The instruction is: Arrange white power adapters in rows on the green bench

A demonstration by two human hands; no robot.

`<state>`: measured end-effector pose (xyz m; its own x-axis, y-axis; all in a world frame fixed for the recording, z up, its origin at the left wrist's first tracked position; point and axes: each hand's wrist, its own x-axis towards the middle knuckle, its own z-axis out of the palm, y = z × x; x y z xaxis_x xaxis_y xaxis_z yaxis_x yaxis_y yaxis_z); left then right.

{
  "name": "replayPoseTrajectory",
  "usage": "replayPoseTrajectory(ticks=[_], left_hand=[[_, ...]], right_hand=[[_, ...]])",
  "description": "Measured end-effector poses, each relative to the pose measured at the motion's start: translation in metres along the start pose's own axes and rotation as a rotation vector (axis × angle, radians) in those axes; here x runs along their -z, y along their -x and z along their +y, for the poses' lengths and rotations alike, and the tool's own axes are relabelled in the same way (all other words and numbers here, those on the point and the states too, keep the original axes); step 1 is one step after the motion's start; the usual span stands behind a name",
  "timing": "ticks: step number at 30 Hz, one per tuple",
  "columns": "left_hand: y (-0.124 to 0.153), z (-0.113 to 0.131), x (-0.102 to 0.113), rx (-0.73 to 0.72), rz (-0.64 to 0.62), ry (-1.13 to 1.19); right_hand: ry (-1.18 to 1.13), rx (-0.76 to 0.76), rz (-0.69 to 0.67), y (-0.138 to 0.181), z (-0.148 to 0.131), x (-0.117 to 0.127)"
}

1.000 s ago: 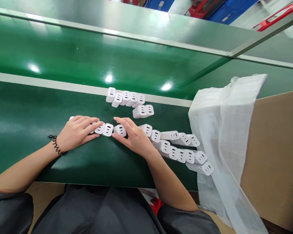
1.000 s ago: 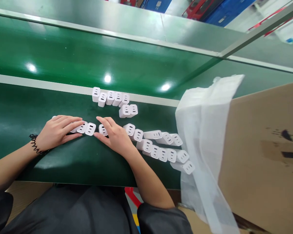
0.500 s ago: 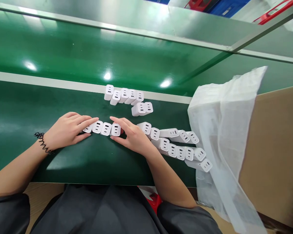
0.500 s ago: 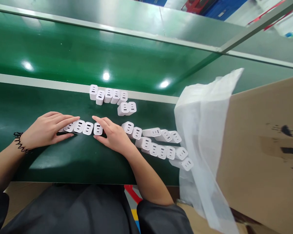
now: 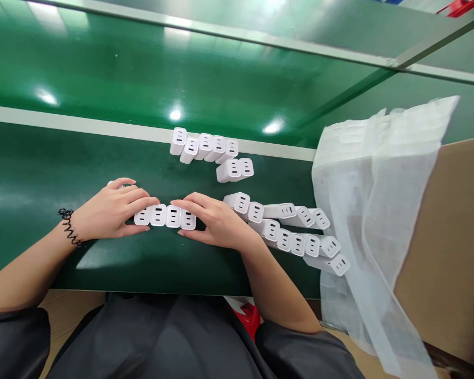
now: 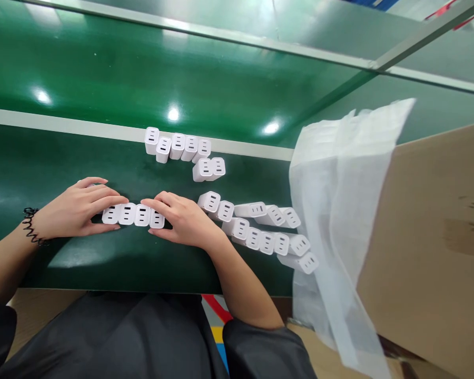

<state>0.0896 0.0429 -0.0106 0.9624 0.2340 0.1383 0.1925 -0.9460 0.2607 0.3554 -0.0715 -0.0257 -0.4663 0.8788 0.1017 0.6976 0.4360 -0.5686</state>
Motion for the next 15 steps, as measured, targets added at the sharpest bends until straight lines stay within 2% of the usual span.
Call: replayPoseTrajectory(ticks=[5, 15], left_hand=[[0.0002, 0.0024, 0.0002, -0.038, -0.054, 0.0], [0.0005, 0.0027, 0.0021, -0.006, -0.076, 0.02]], right_hand=[[0.0, 0.059, -0.037, -0.0012, 0.0013, 0.0007], [0.041, 0.028, -0.055, -0.0006, 0.0026, -0.0007]])
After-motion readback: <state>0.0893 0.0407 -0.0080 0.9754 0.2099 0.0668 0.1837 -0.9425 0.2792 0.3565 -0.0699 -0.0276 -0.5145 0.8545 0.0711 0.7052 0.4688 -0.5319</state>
